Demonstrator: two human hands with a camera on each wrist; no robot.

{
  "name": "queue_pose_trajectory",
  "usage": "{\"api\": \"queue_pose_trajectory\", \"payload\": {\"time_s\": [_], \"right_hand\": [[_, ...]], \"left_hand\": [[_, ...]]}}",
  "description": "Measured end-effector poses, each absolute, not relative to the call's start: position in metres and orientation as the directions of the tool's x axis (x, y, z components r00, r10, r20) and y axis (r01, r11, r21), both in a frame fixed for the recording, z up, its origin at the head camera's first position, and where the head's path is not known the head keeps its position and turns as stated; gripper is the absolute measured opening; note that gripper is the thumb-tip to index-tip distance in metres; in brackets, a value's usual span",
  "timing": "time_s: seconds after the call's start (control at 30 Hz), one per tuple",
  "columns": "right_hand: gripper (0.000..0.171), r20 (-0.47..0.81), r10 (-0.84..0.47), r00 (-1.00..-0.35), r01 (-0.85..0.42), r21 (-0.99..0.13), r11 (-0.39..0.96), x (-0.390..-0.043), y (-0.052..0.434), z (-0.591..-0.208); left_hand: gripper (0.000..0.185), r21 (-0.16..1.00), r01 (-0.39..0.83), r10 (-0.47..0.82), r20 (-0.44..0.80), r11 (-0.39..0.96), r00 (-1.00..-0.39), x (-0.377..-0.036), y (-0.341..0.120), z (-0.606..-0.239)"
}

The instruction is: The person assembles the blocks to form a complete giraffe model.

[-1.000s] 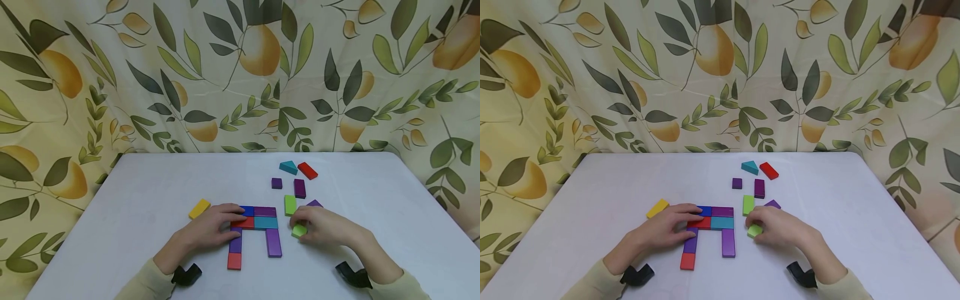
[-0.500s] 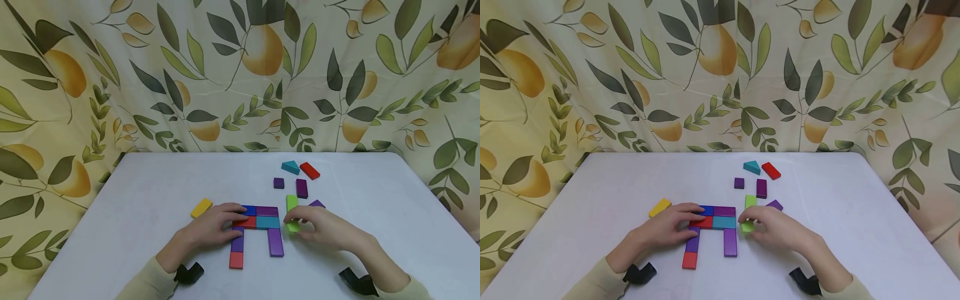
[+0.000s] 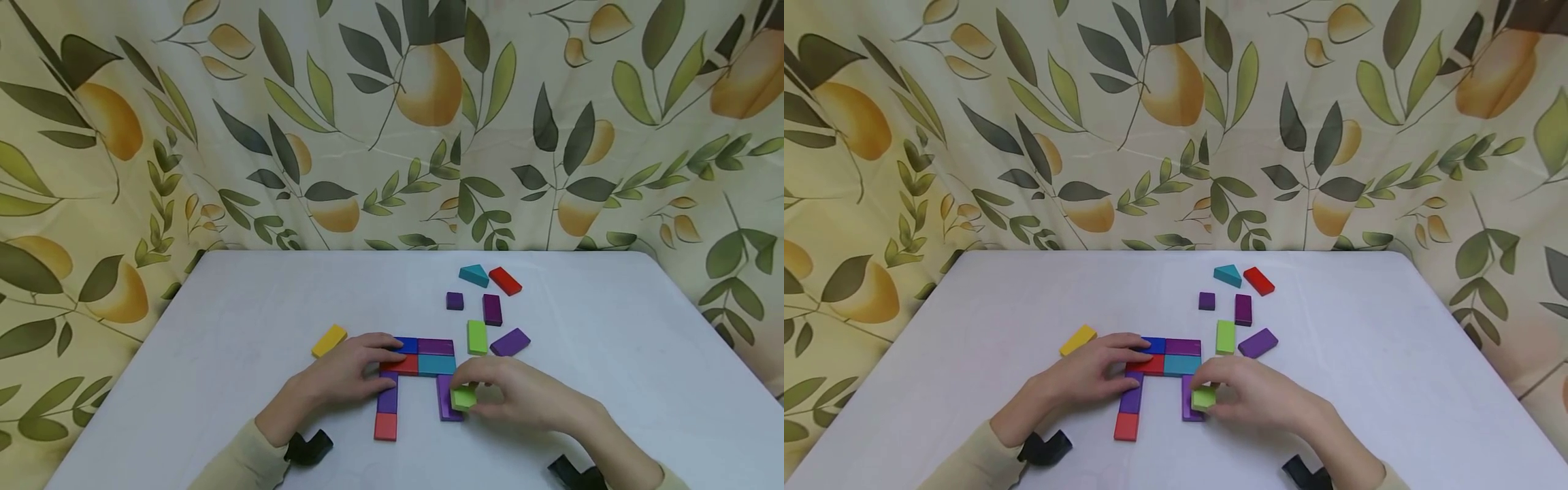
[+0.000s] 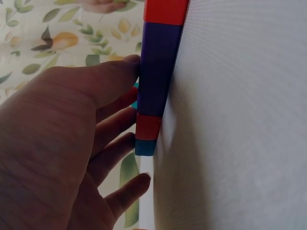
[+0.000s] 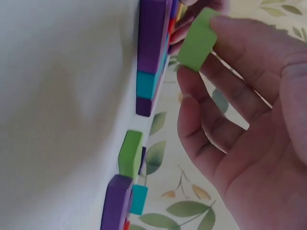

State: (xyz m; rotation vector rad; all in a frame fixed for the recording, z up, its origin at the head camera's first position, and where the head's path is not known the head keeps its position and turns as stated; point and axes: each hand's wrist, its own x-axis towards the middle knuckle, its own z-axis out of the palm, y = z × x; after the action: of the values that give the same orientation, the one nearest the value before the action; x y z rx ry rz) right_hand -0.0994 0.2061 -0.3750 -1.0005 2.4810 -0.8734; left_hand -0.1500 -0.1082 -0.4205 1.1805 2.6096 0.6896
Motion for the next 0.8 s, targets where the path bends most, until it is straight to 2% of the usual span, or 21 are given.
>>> {"api": "queue_pose_trajectory", "payload": {"time_s": [0.27,0.6,0.8], "right_hand": [[0.029,-0.099,-0.805,-0.584,-0.555,-0.675,0.486,-0.089,0.195,-0.377],[0.029,-0.125,-0.790,-0.600,-0.598,-0.586,0.547,-0.084,0.189,-0.385],[0.029,-0.124,-0.785,-0.607,-0.599,-0.578,0.554,-0.083,0.190,-0.385]], "left_hand": [[0.043,0.482,0.662,0.750,0.014,0.574,-0.661,-0.149,-0.108,-0.419],[0.043,0.482,0.655,0.746,0.004,0.582,-0.666,-0.148,-0.108,-0.420],[0.043,0.481,0.653,0.744,0.001,0.585,-0.668,-0.148,-0.108,-0.419]]}}
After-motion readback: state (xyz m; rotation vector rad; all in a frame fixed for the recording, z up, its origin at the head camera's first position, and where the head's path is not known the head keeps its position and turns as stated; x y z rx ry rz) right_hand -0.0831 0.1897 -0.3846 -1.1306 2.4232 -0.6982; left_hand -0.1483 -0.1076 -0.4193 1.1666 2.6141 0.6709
